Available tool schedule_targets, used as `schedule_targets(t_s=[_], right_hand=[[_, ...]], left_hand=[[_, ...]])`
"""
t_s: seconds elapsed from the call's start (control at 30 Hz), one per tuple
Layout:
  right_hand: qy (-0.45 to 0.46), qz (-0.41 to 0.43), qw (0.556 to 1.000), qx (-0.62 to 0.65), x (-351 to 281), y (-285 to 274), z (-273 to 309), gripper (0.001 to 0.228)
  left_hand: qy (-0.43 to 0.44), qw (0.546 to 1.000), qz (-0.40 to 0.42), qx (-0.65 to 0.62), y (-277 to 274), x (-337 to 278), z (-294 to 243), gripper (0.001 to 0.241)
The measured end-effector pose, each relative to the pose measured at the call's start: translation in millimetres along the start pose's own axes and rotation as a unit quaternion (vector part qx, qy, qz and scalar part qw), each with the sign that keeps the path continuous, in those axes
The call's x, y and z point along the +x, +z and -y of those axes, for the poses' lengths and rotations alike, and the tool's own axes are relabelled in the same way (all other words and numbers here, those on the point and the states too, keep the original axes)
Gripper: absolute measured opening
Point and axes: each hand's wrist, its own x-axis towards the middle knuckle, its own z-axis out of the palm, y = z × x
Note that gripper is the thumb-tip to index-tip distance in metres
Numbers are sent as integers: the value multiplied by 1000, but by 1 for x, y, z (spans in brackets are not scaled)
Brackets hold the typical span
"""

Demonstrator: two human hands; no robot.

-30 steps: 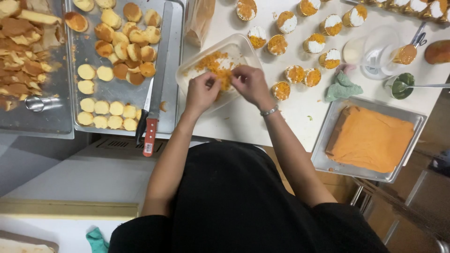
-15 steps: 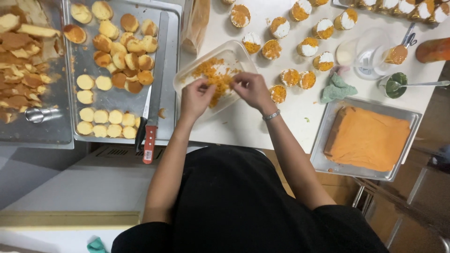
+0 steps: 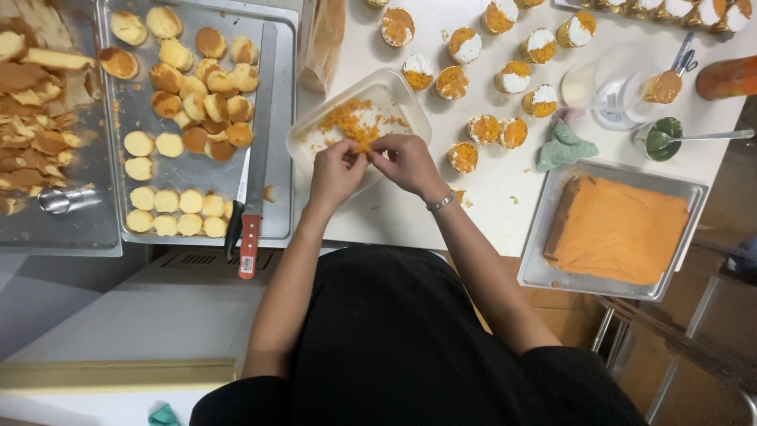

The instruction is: Decorating small pastries by adding orange crumbs on top of cream frosting.

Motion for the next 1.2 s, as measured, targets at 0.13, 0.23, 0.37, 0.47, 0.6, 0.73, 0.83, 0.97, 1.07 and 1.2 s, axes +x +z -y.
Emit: schedule_targets(t_s=[0.13,0.23,0.37,0.47,0.6,0.73,0.83,0.97,1.07,1.2], right_hand=[[22,-23,999,-31,2,-9,-15,14],[54,-16,998,8,4,-8,-12,16],[-7,-9,1000,-18,3,3,0,16],[8,-34,998,-57,3,-2,-6,13],[32,-21,999,-26,5,-13,-6,16],[-75,-33,995,-58,0,5,-5,14],[-48,-28,995,-80,2,-1,-4,12],[32,-18,998,-59,4,-12,-1,12],[-30,-20,998,-60,0,-2,0,13],[-43,-40,994,-94,0,1,-4,9]], left_hand=[[-3,1000,-6,21,-11,-1,9,17],[-10,999,-25,-29,-12,-1,6,23],[2,999,10,-32,-6,-3,0,19],[1,1000,1,-15,-11,-5,6,17],[-20,999,-13,-47,-13,-2,16,17],[-4,1000,14,-20,-6,-6,-1,21],[5,1000,13,9,-12,-7,-3,18],[-9,1000,2,-14,-17,-5,6,18],[5,1000,16,-8,-8,-5,4,19],[4,999,8,35,-13,-6,-2,19]])
